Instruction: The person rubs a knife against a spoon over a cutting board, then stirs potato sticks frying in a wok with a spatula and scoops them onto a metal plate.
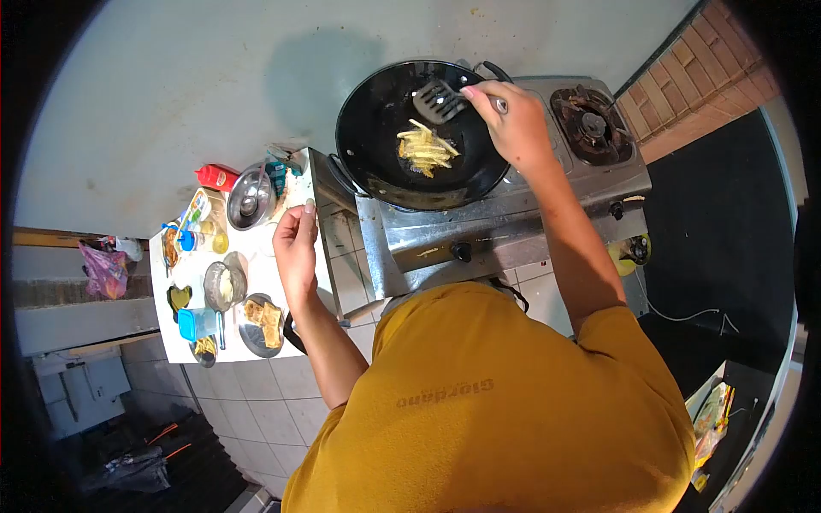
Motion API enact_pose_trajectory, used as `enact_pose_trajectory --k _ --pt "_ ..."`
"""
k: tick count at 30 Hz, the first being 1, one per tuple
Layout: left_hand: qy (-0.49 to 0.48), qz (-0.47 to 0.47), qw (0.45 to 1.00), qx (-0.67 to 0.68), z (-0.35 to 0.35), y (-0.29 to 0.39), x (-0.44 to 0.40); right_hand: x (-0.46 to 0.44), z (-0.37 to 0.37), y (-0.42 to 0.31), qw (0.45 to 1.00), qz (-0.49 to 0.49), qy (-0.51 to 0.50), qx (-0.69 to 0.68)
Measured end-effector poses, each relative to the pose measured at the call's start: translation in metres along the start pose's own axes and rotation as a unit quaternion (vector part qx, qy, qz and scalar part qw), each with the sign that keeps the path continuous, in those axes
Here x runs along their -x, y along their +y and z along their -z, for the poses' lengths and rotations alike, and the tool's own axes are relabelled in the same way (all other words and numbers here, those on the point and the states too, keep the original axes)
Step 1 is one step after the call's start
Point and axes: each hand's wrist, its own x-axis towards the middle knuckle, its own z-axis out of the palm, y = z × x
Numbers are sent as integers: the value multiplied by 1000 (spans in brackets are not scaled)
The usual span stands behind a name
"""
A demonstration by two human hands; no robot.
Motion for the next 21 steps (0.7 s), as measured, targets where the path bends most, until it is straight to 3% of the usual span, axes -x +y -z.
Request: enact_pose_trajectory --k 5,10,18,21 --pt "-15 9 1000 1 -8 -2 -4 -5 -18 20 998 61 4 -27" --pt "-16 10 1000 -3 -5 -4 -7 -2 -5 -4 1000 8 -20 -23" --pt "-11 2 1000 8 -6 -3 -15 7 -23 -16 994 37 -44 -89" --pt "-16 -3 1000 18 -6 -3 -16 8 -30 -18 999 40 -7 -15"
